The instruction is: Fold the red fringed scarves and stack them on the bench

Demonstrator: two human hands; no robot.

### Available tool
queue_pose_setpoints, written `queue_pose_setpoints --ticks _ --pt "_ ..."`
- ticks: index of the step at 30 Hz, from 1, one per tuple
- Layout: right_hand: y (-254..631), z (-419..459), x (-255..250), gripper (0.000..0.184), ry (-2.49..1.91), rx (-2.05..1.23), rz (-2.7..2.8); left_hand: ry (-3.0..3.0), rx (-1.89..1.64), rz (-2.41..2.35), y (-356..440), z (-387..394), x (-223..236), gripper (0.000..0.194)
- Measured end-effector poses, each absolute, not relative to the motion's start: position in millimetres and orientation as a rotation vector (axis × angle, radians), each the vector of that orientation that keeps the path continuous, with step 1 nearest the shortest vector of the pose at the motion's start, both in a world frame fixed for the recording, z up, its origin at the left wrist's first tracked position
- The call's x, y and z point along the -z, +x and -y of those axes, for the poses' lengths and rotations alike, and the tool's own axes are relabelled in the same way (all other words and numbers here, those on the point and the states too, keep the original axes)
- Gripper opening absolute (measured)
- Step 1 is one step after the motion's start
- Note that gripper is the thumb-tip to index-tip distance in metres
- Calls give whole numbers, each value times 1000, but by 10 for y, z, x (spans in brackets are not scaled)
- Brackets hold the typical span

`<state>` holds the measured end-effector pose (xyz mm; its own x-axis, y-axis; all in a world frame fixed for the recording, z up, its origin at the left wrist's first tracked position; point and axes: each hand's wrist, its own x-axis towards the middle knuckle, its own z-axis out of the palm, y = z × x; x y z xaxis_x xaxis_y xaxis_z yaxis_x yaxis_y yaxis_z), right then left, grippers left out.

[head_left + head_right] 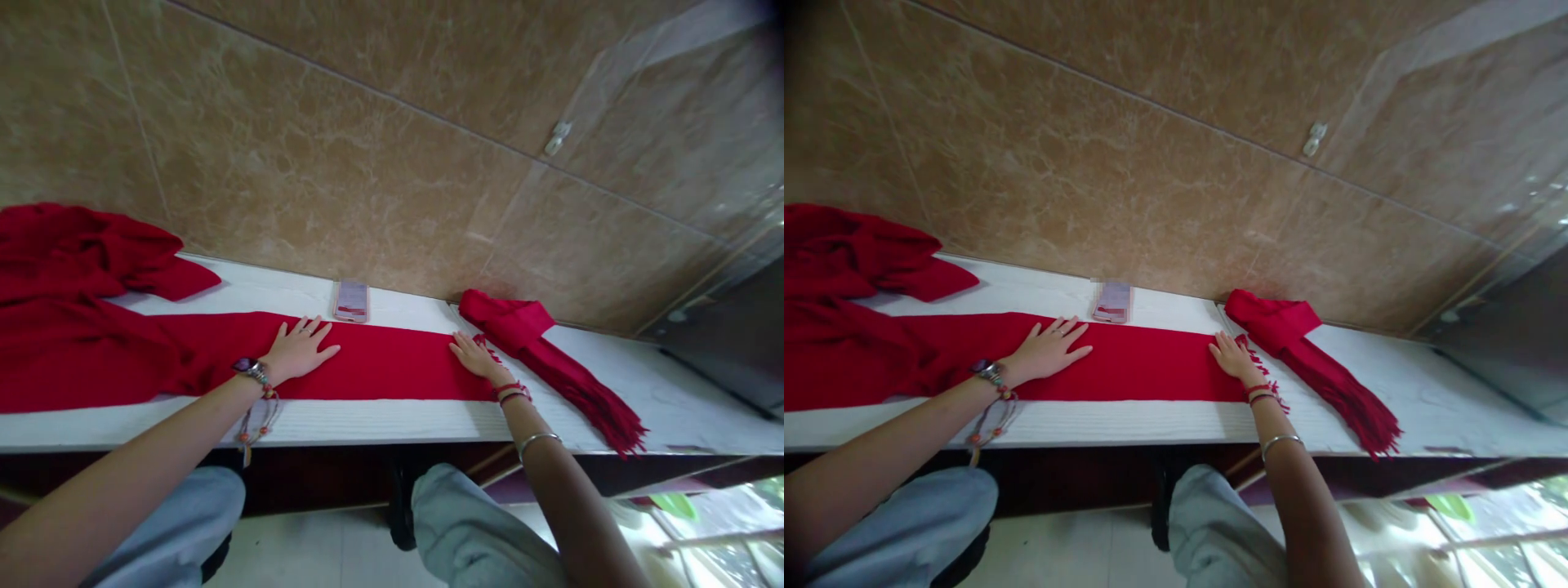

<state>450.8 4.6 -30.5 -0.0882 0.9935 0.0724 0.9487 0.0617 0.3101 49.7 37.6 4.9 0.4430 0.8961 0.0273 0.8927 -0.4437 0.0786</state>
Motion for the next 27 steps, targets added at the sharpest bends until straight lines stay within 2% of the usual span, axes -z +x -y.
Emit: queue_pose_setpoints --ticks 4,10,14,18,27 --pt "4572 -9 253 40 2118 -369 -2062 2611 -120 -1628 493 -389 -32 65" --pt "4225 -93 139 49 2316 -376 -2105 2612 -138 -1636 500 -352 -53 64" --pt "3927 -86 61 47 2201 -286 -2366 2616 -121 -1638 459 -354 -51 63" --pt "3802 -8 57 40 2177 -295 -2363 2600 -92 -1656 292 -415 -23 64" --pt "4416 332 40 32 2320 -371 -2088 2554 37 -1720 5 -470 -44 64"
